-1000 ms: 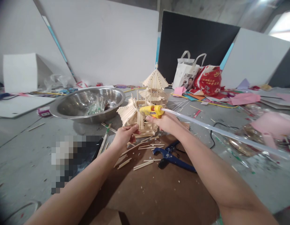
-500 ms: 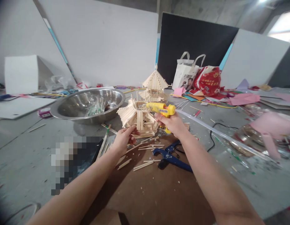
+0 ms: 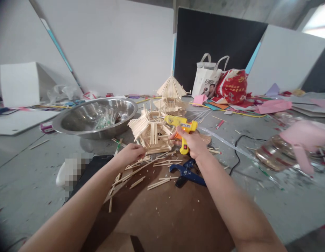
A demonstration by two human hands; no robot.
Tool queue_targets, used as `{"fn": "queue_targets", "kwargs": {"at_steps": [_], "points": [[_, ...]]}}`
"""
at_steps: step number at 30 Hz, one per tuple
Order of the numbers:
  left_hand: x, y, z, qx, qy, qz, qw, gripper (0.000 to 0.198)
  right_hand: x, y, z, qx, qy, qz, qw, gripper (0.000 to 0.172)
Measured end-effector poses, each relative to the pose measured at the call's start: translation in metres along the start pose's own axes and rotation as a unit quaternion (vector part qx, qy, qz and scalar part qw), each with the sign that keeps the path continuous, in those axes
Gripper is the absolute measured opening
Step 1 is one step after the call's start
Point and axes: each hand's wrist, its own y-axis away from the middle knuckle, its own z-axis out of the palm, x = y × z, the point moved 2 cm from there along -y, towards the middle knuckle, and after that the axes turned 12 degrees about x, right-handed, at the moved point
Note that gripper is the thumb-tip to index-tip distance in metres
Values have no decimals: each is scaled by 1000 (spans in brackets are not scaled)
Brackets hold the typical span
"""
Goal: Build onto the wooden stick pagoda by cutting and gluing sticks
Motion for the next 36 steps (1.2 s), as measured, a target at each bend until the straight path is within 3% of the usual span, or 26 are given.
{"fn": "queue_targets", "kwargs": {"at_steps": [5,9,13,21,29,33,36], "points": [[17,18,2,-115,-161,168,966,17,0,3,4,12,20,-35,999,30],[22,37,23,-139,-351,193,906,16,-2,3,1,80,44,-105,990,27],[20,49,44,-179,-429,228,855,16,-2,5,0,97,58,-146,983,25],[19,50,44,-185,-425,233,855,13,-3,17,12,59,28,-114,991,23],[20,54,43,-208,-466,248,823,22,-8,25,20,36,27,-113,993,21],[27,55,32,-181,-432,224,854,21,-10,21,11,35,93,-145,984,21],[32,51,22,-139,-340,237,899,18,-12,18,1,17,251,-147,957,27]]}}
